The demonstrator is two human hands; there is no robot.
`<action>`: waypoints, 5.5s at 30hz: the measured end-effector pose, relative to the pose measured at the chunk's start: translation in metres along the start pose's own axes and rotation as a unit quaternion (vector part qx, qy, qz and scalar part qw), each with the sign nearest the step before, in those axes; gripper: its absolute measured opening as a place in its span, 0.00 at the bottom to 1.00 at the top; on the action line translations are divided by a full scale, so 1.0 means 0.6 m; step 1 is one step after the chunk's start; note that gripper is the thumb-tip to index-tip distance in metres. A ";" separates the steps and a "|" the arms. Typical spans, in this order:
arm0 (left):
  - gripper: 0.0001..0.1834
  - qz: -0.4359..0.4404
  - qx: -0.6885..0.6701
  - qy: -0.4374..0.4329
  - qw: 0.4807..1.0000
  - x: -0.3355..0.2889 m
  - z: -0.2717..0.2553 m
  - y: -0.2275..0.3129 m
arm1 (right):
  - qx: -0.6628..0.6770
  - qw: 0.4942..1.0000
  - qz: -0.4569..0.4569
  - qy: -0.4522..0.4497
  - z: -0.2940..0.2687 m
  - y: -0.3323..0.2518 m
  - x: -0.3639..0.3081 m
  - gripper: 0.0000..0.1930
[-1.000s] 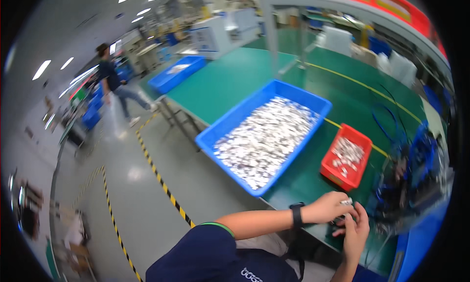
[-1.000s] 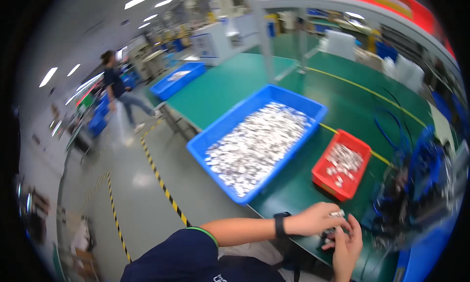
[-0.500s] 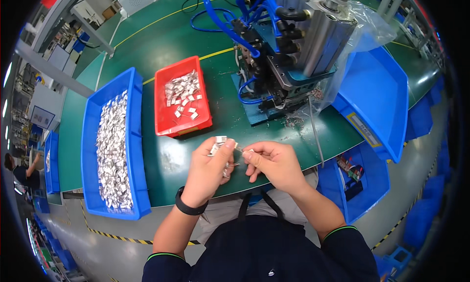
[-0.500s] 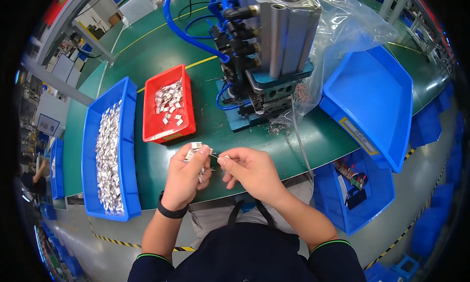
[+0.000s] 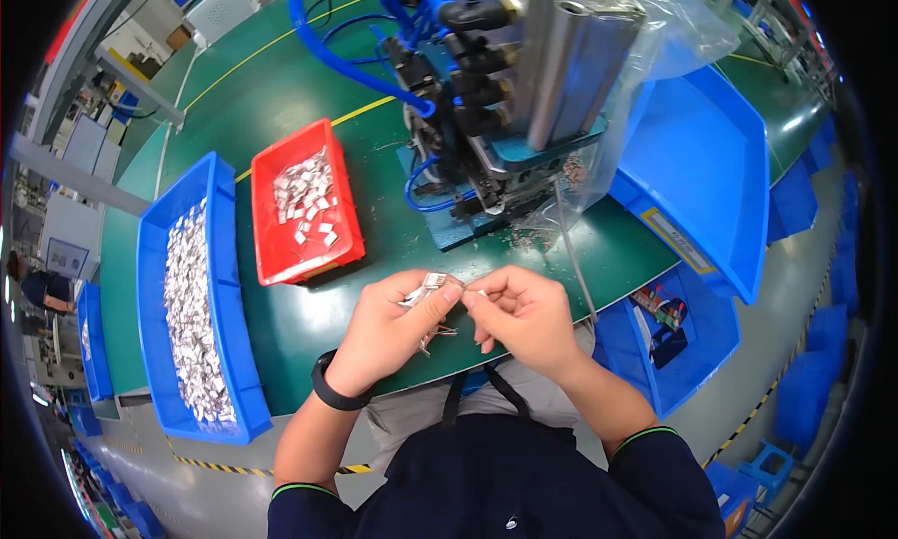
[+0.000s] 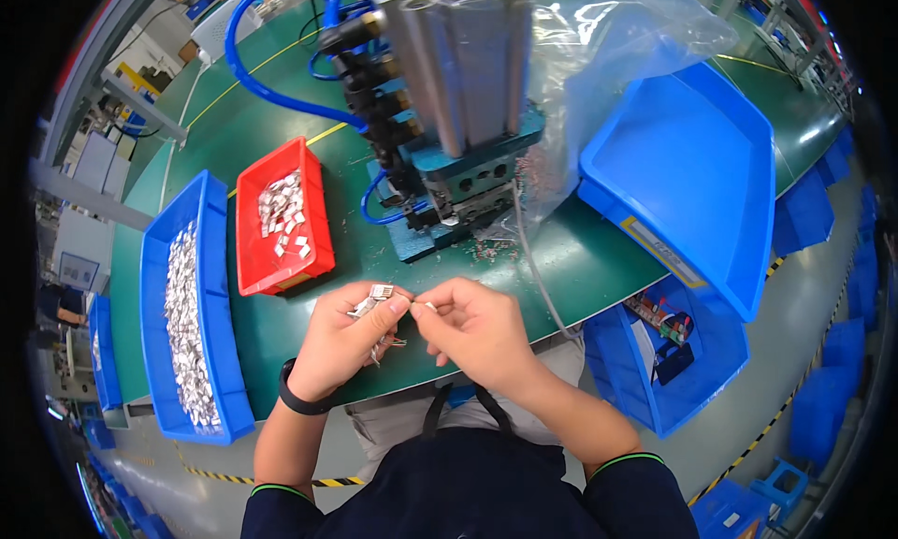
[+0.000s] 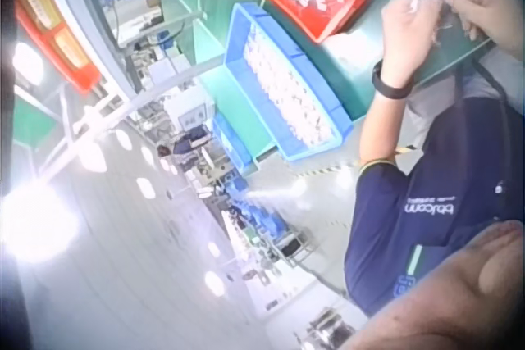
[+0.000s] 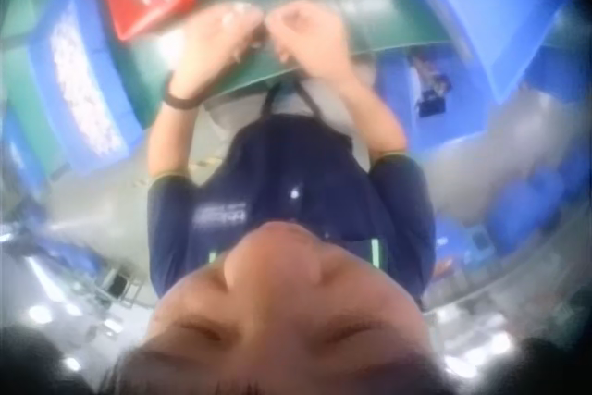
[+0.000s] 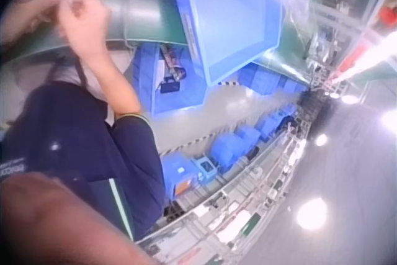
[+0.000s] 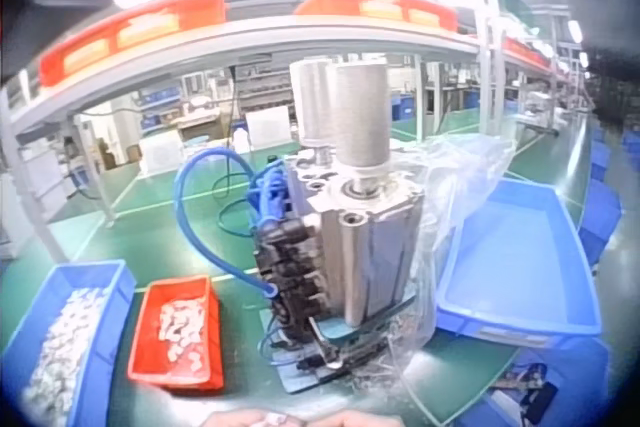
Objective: The person picks small white plastic components from a blue bin and inserts them into a vertical press machine. They then use a thin metal tool to manipulate the components within the machine's mechanism. The person repeats this process, handling the components one at a time and placing them into the machine.
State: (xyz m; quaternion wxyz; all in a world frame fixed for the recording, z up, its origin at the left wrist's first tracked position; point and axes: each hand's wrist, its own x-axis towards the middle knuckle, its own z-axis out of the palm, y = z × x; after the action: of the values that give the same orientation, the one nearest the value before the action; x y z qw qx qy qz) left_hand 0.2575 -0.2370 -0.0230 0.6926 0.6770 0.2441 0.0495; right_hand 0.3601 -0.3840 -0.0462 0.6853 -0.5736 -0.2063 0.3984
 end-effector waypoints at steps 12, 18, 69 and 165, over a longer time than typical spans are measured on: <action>0.11 -0.061 0.006 -0.053 0.997 0.033 0.020 0.034 | -0.122 0.988 -0.080 0.041 -0.069 -0.004 -0.052 0.05; 0.12 -0.024 0.029 -0.039 0.999 0.042 0.012 0.021 | -0.265 0.935 -0.204 0.115 -0.143 0.006 -0.071 0.06; 0.11 -0.079 -0.132 -0.093 0.984 0.039 0.000 0.030 | 0.017 0.999 -0.039 0.001 -0.020 -0.026 -0.010 0.10; 0.14 0.067 0.089 0.153 0.982 0.051 0.006 -0.007 | 0.017 0.997 -0.028 0.075 -0.087 -0.064 0.036 0.10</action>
State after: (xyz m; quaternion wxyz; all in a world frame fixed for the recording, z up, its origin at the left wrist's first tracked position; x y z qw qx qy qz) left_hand 0.2846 -0.2281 -0.0356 0.5792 0.7352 0.3045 0.1770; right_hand 0.4231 -0.4004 -0.0268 0.7195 -0.5839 -0.1635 0.3386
